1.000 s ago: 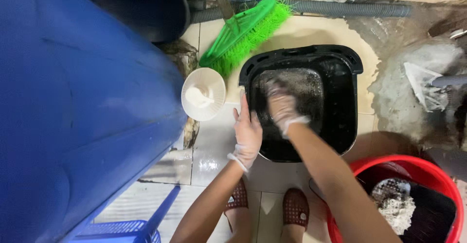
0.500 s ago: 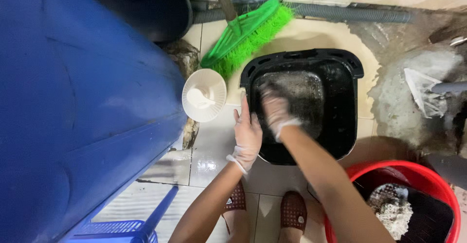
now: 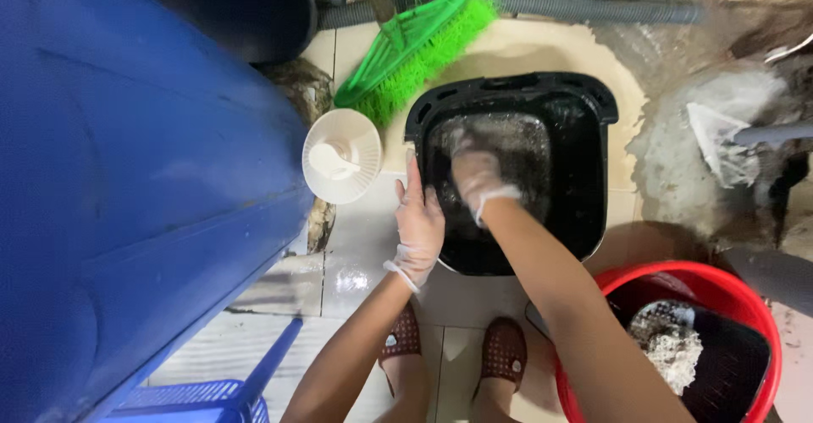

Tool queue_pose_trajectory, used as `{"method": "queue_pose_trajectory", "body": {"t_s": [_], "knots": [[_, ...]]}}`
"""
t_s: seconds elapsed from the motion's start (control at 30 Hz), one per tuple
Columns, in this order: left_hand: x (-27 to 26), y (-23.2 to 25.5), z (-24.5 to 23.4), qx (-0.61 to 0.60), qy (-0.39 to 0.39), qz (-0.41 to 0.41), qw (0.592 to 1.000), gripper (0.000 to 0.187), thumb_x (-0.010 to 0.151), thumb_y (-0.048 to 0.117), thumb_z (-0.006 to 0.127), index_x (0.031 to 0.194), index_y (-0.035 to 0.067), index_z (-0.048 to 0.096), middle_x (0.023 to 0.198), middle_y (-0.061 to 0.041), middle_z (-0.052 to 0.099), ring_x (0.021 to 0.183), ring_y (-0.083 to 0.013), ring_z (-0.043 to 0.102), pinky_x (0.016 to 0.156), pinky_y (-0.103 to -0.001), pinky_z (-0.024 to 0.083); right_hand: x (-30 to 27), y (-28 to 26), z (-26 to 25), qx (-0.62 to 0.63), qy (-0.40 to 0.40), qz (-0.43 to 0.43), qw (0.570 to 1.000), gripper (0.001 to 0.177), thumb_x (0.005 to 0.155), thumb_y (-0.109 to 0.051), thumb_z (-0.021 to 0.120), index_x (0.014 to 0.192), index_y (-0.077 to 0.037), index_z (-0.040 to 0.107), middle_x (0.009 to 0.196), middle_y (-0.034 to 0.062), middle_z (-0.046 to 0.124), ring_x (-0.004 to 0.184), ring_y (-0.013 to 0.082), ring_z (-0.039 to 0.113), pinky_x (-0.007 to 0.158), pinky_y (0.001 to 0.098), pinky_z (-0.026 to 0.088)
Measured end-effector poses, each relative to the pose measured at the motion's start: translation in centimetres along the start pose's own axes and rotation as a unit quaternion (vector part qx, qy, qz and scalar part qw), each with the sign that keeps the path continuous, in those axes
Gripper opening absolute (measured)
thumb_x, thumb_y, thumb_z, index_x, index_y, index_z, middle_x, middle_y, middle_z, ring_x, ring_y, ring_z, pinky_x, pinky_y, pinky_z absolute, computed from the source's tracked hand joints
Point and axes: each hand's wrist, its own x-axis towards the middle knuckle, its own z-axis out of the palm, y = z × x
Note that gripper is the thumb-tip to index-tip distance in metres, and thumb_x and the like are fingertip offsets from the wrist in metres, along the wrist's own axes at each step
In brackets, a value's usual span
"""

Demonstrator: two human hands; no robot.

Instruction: The person scrubs the interior of a black rectangular appliance part with a soapy sponge, rinses it by pouring water from a bucket, and continues scrubbing. The part is handled repeatedly with gloved hands in a tiled utility area.

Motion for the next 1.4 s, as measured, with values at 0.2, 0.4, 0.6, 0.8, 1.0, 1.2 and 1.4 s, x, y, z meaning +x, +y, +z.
{"method": "queue_pose_trajectory", "body": {"t_s": [0.2, 0.4, 0.6, 0.8, 1.0, 1.2, 1.4], "knots": [[0.1, 0.0, -0.5, 0.001, -0.011, -0.028, 1.0, 0.068, 0.096, -0.002, 0.055, 0.159, 0.008, 0.033, 0.124, -0.028, 0.066, 0.109, -0.0476, 0.065, 0.126, -0.05, 0.029, -5.7, -1.8, 0.3, 0.086, 0.04, 0.05, 0.994, 0.044, 0.092, -0.014, 0.053, 0.132, 0.003, 0.057, 0.103, 0.0198, 0.072, 0.083, 0.0263, 0.073, 0.059, 0.0438, 0.06], [0.3, 0.4, -0.1, 0.018, 0.005, -0.005, 1.0, 0.066, 0.096, -0.003, 0.056, 0.158, 0.007, 0.035, 0.132, -0.03, 0.063, 0.116, -0.0497, 0.06, 0.125, -0.049, 0.031, -0.4, 1.1, -5.1, 0.075, -0.015, 0.035, 0.997, 0.055, 0.096, -0.01, 0.049, 0.148, 0.003, 0.04, 0.117, 0.0229, 0.069, 0.094, 0.0312, 0.075, 0.07, 0.0438, 0.061], [0.4, 0.8, -0.6, 0.01, 0.006, 0.004, 1.0, 0.069, 0.096, -0.004, 0.055, 0.159, 0.007, 0.032, 0.129, -0.032, 0.063, 0.118, -0.0504, 0.059, 0.126, -0.049, 0.028, -8.4, -1.5, -5.2, 0.261, -0.105, 0.032, 0.959, 0.063, 0.091, -0.002, 0.047, 0.153, -0.001, 0.036, 0.133, 0.029, 0.059, 0.103, 0.0371, 0.07, 0.076, 0.0392, 0.06], [0.2, 0.2, -0.4, 0.026, -0.02, -0.024, 0.999, 0.071, 0.094, -0.003, 0.057, 0.159, 0.008, 0.031, 0.121, -0.031, 0.066, 0.112, -0.0499, 0.06, 0.126, -0.049, 0.029, -2.6, 0.5, -5.1, 0.035, 0.048, 0.007, 0.998, 0.064, 0.093, -0.015, 0.052, 0.152, 0.005, 0.036, 0.114, 0.0137, 0.067, 0.08, 0.0212, 0.074, 0.053, 0.0377, 0.059], [0.9, 1.2, -0.9, 0.01, -0.021, -0.004, 1.0, 0.07, 0.094, -0.005, 0.054, 0.159, 0.007, 0.029, 0.128, -0.031, 0.066, 0.102, -0.0477, 0.065, 0.124, -0.051, 0.027, -2.5, -1.0, -1.1, 0.031, -0.078, -0.015, 0.996, 0.041, 0.103, -0.012, 0.053, 0.14, 0.007, 0.054, 0.088, 0.0132, 0.076, 0.075, 0.0185, 0.078, 0.058, 0.0354, 0.062], [0.4, 0.6, -0.9, 0.027, -0.024, -0.022, 0.999, 0.07, 0.095, -0.003, 0.056, 0.159, 0.007, 0.031, 0.109, -0.032, 0.068, 0.095, -0.0496, 0.064, 0.127, -0.051, 0.03, -4.2, -0.5, -2.4, 0.064, 0.085, -0.013, 0.994, 0.05, 0.085, -0.012, 0.06, 0.132, 0.004, 0.066, 0.108, 0.0184, 0.074, 0.086, 0.0268, 0.073, 0.061, 0.0395, 0.059], [0.8, 1.3, -1.2, 0.026, -0.026, -0.022, 0.999, 0.069, 0.095, -0.002, 0.056, 0.159, 0.009, 0.031, 0.106, -0.031, 0.067, 0.098, -0.0482, 0.066, 0.127, -0.051, 0.028, -3.5, 0.4, -8.5, 0.007, -0.078, -0.028, 0.997, 0.044, 0.098, -0.02, 0.058, 0.138, -0.002, 0.061, 0.126, 0.0163, 0.072, 0.102, 0.0278, 0.072, 0.071, 0.043, 0.057]]}}
